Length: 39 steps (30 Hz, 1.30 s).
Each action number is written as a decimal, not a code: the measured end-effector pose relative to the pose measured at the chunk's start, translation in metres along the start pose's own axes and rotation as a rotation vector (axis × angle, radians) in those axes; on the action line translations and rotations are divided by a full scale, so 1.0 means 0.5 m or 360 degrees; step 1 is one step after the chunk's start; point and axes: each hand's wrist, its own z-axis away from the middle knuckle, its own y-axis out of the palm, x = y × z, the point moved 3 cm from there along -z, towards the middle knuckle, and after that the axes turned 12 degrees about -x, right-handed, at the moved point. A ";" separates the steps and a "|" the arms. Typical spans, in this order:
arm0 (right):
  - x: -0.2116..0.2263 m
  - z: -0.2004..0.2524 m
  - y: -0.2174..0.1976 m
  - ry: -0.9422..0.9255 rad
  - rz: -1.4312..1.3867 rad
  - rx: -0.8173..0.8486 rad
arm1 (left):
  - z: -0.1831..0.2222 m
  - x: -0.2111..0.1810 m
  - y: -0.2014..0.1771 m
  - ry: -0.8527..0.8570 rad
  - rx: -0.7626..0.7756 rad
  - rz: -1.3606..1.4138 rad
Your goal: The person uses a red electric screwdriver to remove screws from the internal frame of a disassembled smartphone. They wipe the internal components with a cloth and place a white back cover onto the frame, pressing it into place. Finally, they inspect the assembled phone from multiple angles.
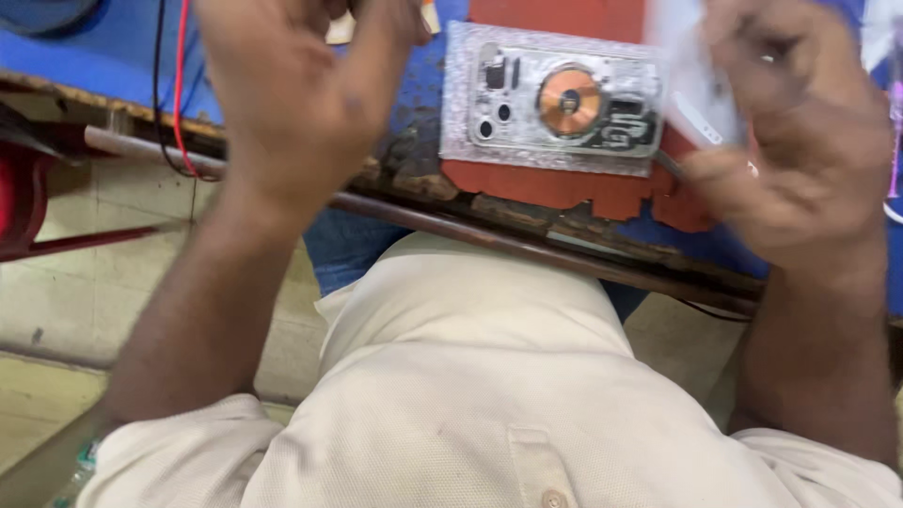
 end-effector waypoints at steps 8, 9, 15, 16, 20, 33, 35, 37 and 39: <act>0.025 -0.064 0.098 -0.0355 0.0648 0.0457 | 0.075 -0.026 0.026 -0.0036 0.0376 -0.0080; 0.024 -0.066 0.100 -0.0351 0.0627 0.0456 | 0.081 -0.027 0.028 -0.0055 0.0438 -0.0098; 0.017 -0.067 0.110 -0.0380 0.0680 0.0528 | 0.090 -0.017 0.059 -0.0073 0.0624 -0.0265; 0.016 -0.067 0.112 -0.0400 0.0677 0.0549 | 0.091 -0.017 0.061 -0.0084 0.0636 -0.0289; 0.012 -0.066 0.110 -0.0338 0.0714 0.0581 | 0.093 -0.013 0.059 -0.0123 0.0629 -0.0293; 0.014 -0.063 0.106 -0.0339 0.0744 0.0613 | 0.088 -0.016 0.061 -0.0148 0.0653 -0.0323; 0.013 -0.062 0.108 -0.0347 0.0751 0.0622 | 0.088 -0.016 0.060 -0.0144 0.0656 -0.0328; 0.011 -0.061 0.108 -0.0331 0.0757 0.0635 | 0.089 -0.015 0.060 -0.0151 0.0660 -0.0326; 0.013 -0.059 0.109 -0.0346 0.0802 0.0637 | 0.089 -0.014 0.063 -0.0146 0.0668 -0.0333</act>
